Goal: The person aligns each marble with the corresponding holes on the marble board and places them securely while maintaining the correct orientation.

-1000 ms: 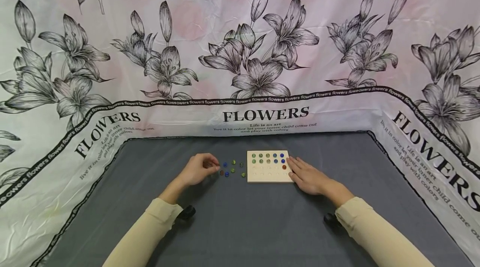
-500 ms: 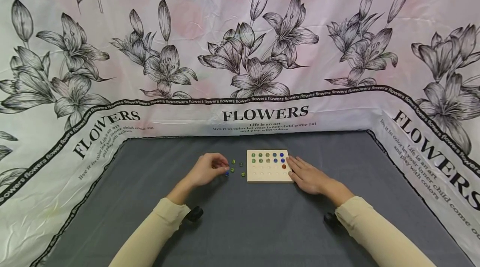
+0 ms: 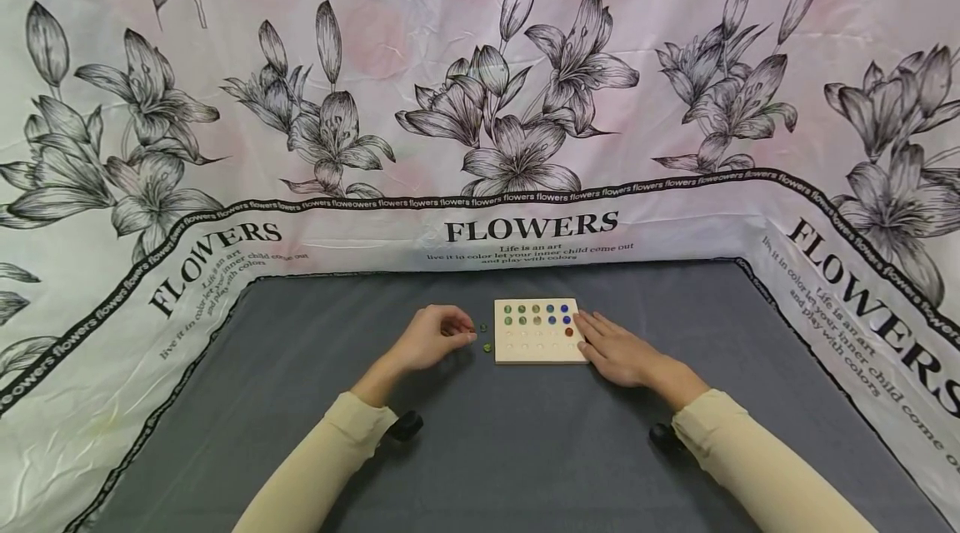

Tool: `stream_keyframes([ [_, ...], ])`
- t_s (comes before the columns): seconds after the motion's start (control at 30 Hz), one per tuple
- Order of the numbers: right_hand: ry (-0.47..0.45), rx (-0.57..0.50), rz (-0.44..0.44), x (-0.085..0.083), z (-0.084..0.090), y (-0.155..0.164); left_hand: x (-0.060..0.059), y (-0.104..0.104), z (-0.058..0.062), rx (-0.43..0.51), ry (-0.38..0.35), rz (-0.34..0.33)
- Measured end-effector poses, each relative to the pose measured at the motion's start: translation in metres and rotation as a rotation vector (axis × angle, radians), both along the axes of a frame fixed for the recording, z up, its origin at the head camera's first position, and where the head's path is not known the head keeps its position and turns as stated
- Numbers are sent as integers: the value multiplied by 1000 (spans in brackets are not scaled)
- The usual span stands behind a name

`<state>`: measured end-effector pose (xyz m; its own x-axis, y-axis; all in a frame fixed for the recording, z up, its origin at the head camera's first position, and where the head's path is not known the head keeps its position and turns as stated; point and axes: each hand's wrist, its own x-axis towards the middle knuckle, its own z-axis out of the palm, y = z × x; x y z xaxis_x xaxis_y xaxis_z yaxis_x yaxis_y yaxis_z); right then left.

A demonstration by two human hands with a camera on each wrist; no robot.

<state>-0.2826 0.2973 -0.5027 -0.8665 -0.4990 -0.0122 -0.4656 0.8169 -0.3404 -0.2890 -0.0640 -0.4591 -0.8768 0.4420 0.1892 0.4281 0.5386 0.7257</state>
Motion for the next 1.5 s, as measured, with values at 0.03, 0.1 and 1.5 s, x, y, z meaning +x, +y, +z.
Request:
stream_keyframes([
  [0.03,0,3,-1,0,1,0,0,2,0,0,-1,-1],
  [0.1,0,2,-2,0,3,-1,0,7,1,-1,-2,-3],
  [1.5,47,-30,29,9,9,-4,-3,89,-10,30,-13,-83],
])
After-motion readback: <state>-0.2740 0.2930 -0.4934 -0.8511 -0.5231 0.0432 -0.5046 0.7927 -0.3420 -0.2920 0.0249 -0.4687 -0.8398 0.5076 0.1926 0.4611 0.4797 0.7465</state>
